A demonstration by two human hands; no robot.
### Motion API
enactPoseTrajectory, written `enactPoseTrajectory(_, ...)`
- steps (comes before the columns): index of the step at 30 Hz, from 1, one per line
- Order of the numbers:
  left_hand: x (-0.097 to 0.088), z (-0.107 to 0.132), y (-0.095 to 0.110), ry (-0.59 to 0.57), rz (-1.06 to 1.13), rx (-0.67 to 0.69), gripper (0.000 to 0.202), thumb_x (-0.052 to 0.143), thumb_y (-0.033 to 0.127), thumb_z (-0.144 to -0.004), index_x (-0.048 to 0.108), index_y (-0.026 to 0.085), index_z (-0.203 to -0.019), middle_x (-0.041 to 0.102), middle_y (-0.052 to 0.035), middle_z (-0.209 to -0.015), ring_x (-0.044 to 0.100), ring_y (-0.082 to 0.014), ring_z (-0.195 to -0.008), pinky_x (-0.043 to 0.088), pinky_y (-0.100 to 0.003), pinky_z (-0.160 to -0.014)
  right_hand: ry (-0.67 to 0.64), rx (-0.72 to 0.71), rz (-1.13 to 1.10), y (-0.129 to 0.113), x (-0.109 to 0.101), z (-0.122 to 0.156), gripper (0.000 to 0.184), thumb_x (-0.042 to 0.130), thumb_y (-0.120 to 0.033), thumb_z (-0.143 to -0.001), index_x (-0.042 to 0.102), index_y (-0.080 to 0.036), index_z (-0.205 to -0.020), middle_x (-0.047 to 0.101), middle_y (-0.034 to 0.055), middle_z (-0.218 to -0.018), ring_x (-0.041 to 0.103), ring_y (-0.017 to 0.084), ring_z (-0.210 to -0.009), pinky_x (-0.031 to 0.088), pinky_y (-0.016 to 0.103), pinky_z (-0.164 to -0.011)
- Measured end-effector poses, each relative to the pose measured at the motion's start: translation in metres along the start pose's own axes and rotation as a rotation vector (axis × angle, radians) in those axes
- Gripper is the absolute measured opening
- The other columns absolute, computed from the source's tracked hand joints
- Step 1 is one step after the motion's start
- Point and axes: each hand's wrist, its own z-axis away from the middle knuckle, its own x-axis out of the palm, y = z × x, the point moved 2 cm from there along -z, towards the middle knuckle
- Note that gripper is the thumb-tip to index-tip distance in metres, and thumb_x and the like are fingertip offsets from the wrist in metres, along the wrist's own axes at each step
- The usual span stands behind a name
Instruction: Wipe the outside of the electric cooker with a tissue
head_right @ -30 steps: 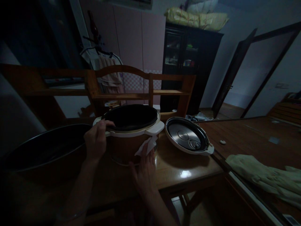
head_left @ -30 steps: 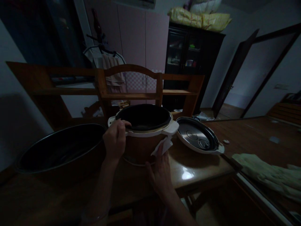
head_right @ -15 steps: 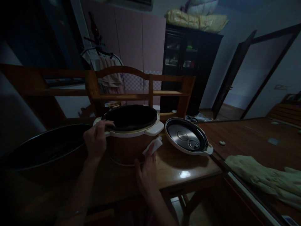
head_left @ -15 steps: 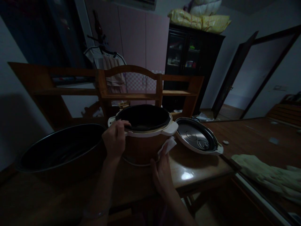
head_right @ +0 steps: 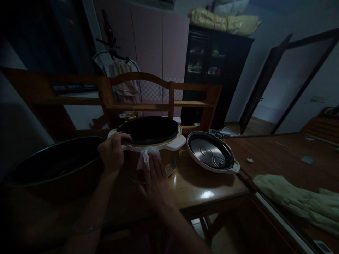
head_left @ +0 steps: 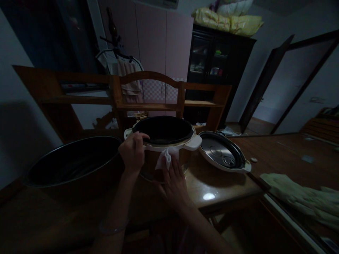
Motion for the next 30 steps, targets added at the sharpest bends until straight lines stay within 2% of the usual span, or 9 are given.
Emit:
enactPoseTrajectory(5,-0.003,-0.001,0.0,-0.023,0.03,0.007,0.05,0.031,0.037,-0.103,0.073,0.025,-0.081,0.076,-0.0022,-0.093,0.07,-0.0197,-0.1,0.048,-0.032,-0.097,0.02,0.017,0.036,-0.011,-0.001,-0.002,0.09,0.063,-0.042,-0.096,0.01,-0.011,-0.162,0.005,0.012,-0.17,0.0,0.032,-0.157,0.029,0.054,-0.124)
enactPoseTrajectory(9,-0.007,-0.002,0.002,-0.075,0.056,-0.005,0.047,0.033,0.036,-0.102,0.074,0.025,-0.084,0.077,-0.0012,-0.095,0.069,-0.0197,-0.104,0.046,-0.031,-0.099,-0.009,0.006,0.011,-0.016,0.004,0.011,0.082,0.065,-0.036,-0.094,0.024,-0.01,-0.16,0.012,0.0125,-0.169,0.004,0.03,-0.157,0.029,0.053,-0.125)
enactPoseTrajectory(12,-0.009,-0.003,0.004,-0.085,0.055,-0.013,0.047,0.033,0.036,-0.102,0.075,0.025,-0.084,0.077,-0.0006,-0.095,0.069,-0.0198,-0.104,0.046,-0.031,-0.1,-0.058,0.011,-0.024,-0.017,0.008,0.025,0.078,0.066,-0.031,-0.092,0.029,-0.011,-0.158,0.015,0.0117,-0.169,0.007,0.03,-0.157,0.028,0.053,-0.126)
enactPoseTrajectory(17,-0.008,-0.003,0.003,-0.085,0.038,-0.032,0.049,0.031,0.039,-0.102,0.075,0.026,-0.084,0.077,-0.0006,-0.095,0.07,-0.0196,-0.097,0.047,-0.031,-0.097,-0.146,0.048,-0.05,-0.02,0.013,0.046,0.083,0.066,-0.035,-0.094,0.022,-0.012,-0.16,0.014,0.011,-0.169,0.009,0.029,-0.157,0.03,0.051,-0.125)
enactPoseTrajectory(22,-0.007,-0.002,0.002,-0.061,0.028,-0.038,0.048,0.033,0.039,-0.102,0.076,0.026,-0.084,0.077,-0.0006,-0.094,0.07,-0.0203,-0.097,0.048,-0.031,-0.096,-0.134,0.064,-0.063,-0.022,0.017,0.051,0.084,0.065,-0.038,-0.095,0.02,-0.012,-0.161,0.015,0.0119,-0.169,0.009,0.029,-0.157,0.032,0.051,-0.124)
enactPoseTrajectory(26,-0.007,-0.002,0.002,-0.074,0.033,-0.02,0.049,0.032,0.038,-0.102,0.076,0.026,-0.084,0.077,-0.0006,-0.095,0.07,-0.0197,-0.098,0.047,-0.031,-0.097,-0.116,0.062,-0.066,-0.022,0.016,0.046,0.084,0.065,-0.036,-0.095,0.019,-0.012,-0.161,0.015,0.0121,-0.169,0.009,0.03,-0.157,0.034,0.052,-0.123)
enactPoseTrajectory(30,-0.007,-0.002,0.001,-0.075,0.031,-0.032,0.05,0.032,0.041,-0.103,0.075,0.026,-0.084,0.077,-0.0011,-0.095,0.07,-0.02,-0.1,0.047,-0.031,-0.097,-0.089,0.068,-0.046,-0.021,0.002,0.024,0.091,0.067,-0.031,-0.091,0.013,-0.012,-0.162,0.008,0.0118,-0.17,0.006,0.031,-0.157,0.031,0.054,-0.124)
